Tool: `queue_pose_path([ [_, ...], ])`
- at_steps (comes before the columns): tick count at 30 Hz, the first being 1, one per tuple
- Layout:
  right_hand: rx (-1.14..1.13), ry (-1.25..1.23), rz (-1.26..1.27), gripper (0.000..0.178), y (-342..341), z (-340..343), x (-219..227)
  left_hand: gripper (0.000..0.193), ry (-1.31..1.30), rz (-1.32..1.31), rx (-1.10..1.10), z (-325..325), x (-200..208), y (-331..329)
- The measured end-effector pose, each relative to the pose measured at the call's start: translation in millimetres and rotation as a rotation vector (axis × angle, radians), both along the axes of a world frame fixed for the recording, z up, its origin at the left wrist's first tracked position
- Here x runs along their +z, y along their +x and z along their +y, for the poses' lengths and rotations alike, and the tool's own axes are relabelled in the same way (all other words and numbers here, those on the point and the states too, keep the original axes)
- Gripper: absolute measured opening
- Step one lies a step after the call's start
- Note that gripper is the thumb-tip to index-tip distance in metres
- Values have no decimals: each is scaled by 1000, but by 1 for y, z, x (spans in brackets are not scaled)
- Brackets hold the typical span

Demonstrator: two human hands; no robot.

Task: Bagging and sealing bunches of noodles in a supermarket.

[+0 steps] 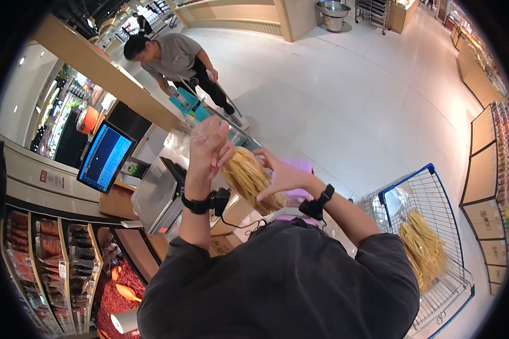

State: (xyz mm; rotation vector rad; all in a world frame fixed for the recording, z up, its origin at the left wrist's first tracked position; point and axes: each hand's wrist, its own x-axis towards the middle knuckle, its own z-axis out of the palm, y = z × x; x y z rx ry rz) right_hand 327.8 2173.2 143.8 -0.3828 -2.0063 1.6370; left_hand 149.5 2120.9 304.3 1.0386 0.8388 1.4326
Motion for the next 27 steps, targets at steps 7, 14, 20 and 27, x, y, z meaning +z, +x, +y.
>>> queue_pose_path([
  [7, -163, 121, 60, 86, -15, -24, 22, 37, -32, -9, 123, 9, -3, 3],
  [14, -722, 507, -132, 76, -32, -36, -5, 35, -50, 42, 562, 20, -28, 11],
  [20, -52, 34, 175, 108, -4, -16, 15, 38, -55, -190, 198, 5, -14, 2],
  [27, -136, 92, -103, 81, -12, -16, 40, 42, 14, -171, 61, 5, -15, 0],
])
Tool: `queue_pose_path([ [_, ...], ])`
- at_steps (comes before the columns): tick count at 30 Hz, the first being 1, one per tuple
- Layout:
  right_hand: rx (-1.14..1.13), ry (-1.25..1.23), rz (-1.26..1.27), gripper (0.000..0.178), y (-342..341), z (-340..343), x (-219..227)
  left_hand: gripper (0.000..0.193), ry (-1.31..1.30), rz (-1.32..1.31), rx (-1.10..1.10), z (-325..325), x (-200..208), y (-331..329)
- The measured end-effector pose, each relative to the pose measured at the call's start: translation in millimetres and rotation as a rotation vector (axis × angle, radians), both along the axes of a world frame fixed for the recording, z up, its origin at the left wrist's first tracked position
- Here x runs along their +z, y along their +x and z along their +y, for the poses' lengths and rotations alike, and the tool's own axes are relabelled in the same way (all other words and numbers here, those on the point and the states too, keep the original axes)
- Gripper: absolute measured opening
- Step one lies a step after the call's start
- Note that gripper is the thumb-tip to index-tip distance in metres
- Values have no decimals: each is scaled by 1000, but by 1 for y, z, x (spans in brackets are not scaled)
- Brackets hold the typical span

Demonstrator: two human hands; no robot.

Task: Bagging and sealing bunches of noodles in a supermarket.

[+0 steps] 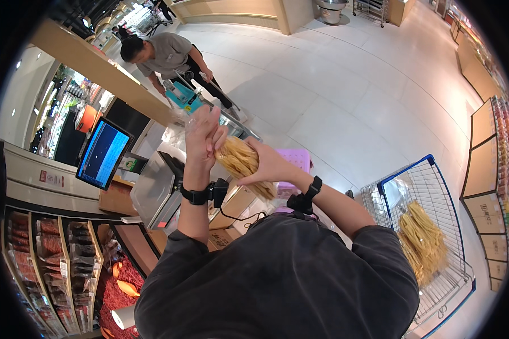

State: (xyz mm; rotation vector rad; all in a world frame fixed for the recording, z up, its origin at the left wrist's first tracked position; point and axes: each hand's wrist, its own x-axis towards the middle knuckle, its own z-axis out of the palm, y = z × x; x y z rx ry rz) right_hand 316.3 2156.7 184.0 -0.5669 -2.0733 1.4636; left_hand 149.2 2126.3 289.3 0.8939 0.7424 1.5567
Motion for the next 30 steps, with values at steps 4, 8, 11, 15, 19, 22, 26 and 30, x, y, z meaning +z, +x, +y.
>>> queue_pose_path([
  [4, -329, 178, 99, 74, -22, -11, -34, 43, -68, 121, 284, 5, -5, 13],
  [8, -626, 572, 72, 75, -20, -11, -32, 39, -99, 107, 352, 13, -12, 2],
  [11, -337, 367, 235, 73, -6, 5, -32, 36, -106, 21, 183, 7, -11, -3],
  [15, -30, 105, 10, 67, 8, 9, -7, 29, -118, -10, 52, 3, -13, -2],
  [19, -248, 123, 106, 64, -13, -10, -23, 26, -44, 42, 159, 11, -18, 4],
  [22, -611, 466, 48, 63, -24, -14, -39, 44, -131, 184, 563, 19, -8, 31],
  [26, -196, -51, 267, 78, -6, 1, -40, 46, -80, 111, 452, 9, -7, 23],
  [30, 327, -281, 168, 92, 10, 32, -46, 48, -8, 131, 70, 1, -12, 20],
])
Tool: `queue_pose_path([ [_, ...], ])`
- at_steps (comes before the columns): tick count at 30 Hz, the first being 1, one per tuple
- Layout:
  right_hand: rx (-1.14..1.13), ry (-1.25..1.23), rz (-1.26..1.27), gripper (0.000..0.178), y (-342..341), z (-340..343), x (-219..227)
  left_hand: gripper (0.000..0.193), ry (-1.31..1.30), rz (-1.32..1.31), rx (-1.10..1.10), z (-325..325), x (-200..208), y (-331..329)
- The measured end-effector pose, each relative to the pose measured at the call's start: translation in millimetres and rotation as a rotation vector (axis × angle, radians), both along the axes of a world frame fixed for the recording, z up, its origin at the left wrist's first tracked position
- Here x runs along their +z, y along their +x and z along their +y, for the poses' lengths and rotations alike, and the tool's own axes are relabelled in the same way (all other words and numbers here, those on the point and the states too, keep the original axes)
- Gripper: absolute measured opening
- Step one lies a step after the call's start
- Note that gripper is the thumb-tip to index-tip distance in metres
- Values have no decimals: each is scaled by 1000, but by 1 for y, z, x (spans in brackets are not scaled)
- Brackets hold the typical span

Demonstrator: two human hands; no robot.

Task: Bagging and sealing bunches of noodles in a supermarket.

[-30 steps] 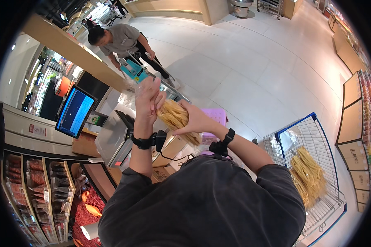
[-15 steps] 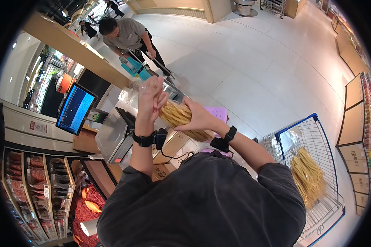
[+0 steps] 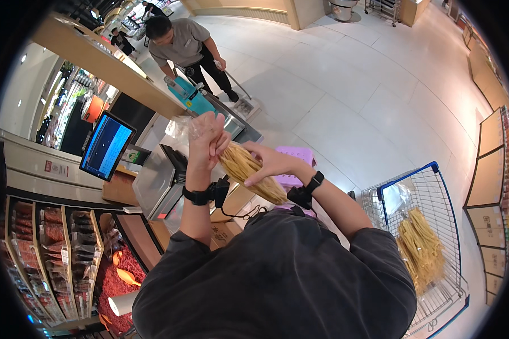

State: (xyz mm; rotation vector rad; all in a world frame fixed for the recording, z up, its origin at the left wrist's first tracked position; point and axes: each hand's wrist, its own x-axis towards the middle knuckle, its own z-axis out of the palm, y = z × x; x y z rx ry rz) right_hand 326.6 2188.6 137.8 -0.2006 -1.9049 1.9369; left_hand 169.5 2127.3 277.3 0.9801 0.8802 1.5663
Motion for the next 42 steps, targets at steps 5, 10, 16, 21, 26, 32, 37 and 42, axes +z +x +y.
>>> queue_pose_path([
  [5, -109, 146, -37, 89, 0, -6, 12, 49, 16, -42, -53, 5, -10, 0],
  [10, -635, 298, -144, 78, -23, -13, 10, 44, 74, 28, 402, 18, -26, -7],
  [16, -629, 395, -204, 74, -44, 24, 16, 35, -120, 176, 646, 35, -51, -70],
  [21, -654, 491, -229, 69, -90, 75, -7, 37, -190, 24, 535, 69, -73, -125],
  [26, -676, 599, -259, 72, -144, 129, -37, 39, -311, -15, 611, 111, -93, -165],
  [32, -601, 630, -298, 70, -194, 184, -62, 33, -303, 147, 539, 153, -125, -228],
  [37, -538, 607, -309, 69, -227, 210, -78, 31, -312, 476, 542, 167, -134, -257],
  [42, -503, 588, -324, 67, -250, 232, -94, 35, -118, 838, 731, 190, -152, -281],
])
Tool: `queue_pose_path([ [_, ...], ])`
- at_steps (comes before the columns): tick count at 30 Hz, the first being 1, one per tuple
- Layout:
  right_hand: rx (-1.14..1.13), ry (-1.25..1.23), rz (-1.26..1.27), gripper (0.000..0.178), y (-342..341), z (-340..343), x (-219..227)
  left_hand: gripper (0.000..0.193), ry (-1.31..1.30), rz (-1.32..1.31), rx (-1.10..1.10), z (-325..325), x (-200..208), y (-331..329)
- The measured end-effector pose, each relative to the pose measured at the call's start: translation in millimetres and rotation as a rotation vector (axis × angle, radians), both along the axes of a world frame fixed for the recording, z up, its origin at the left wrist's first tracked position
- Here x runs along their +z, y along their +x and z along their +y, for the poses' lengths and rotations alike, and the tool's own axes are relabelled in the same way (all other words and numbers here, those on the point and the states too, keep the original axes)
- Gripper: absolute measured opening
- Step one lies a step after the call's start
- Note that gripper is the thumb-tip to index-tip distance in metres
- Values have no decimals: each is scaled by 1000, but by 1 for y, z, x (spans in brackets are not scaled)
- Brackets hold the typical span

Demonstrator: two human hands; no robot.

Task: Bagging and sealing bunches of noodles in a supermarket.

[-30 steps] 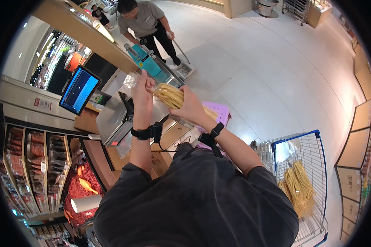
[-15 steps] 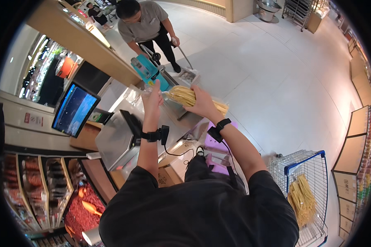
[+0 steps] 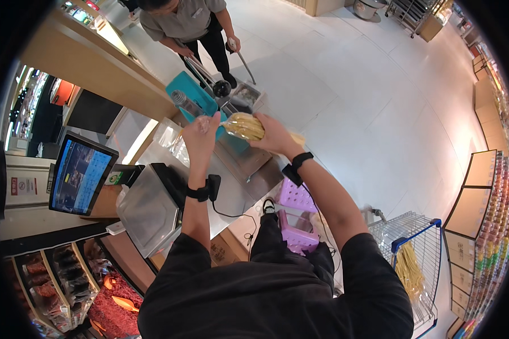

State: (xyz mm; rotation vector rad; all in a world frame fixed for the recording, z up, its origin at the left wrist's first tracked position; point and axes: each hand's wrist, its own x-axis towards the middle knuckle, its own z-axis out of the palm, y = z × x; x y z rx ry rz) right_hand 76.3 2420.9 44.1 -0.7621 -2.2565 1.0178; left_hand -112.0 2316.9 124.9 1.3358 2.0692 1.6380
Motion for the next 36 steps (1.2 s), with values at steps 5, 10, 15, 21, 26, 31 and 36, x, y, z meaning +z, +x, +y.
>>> queue_pose_path([
  [5, 34, 13, 5, 63, -10, 17, -6, 33, -57, 10, 54, 10, -15, -8],
  [10, 79, -36, -31, 62, -22, 22, -11, 39, -94, 198, 171, 10, -26, -9],
  [15, 191, -145, -30, 64, -34, 15, -27, 35, -64, 131, 132, 3, -25, -12],
  [21, 271, -276, -110, 68, -35, 18, -35, 29, 48, -69, 113, 0, -37, -14],
  [26, 341, -437, -158, 77, -33, 5, -32, 27, 117, -129, 139, -5, -41, -12],
  [31, 372, -530, -243, 79, -32, -3, -19, 24, 147, -384, 23, -15, -45, -21],
  [36, 455, -902, -79, 68, -42, -46, -15, 21, 141, -425, 6, -22, -39, -22],
])
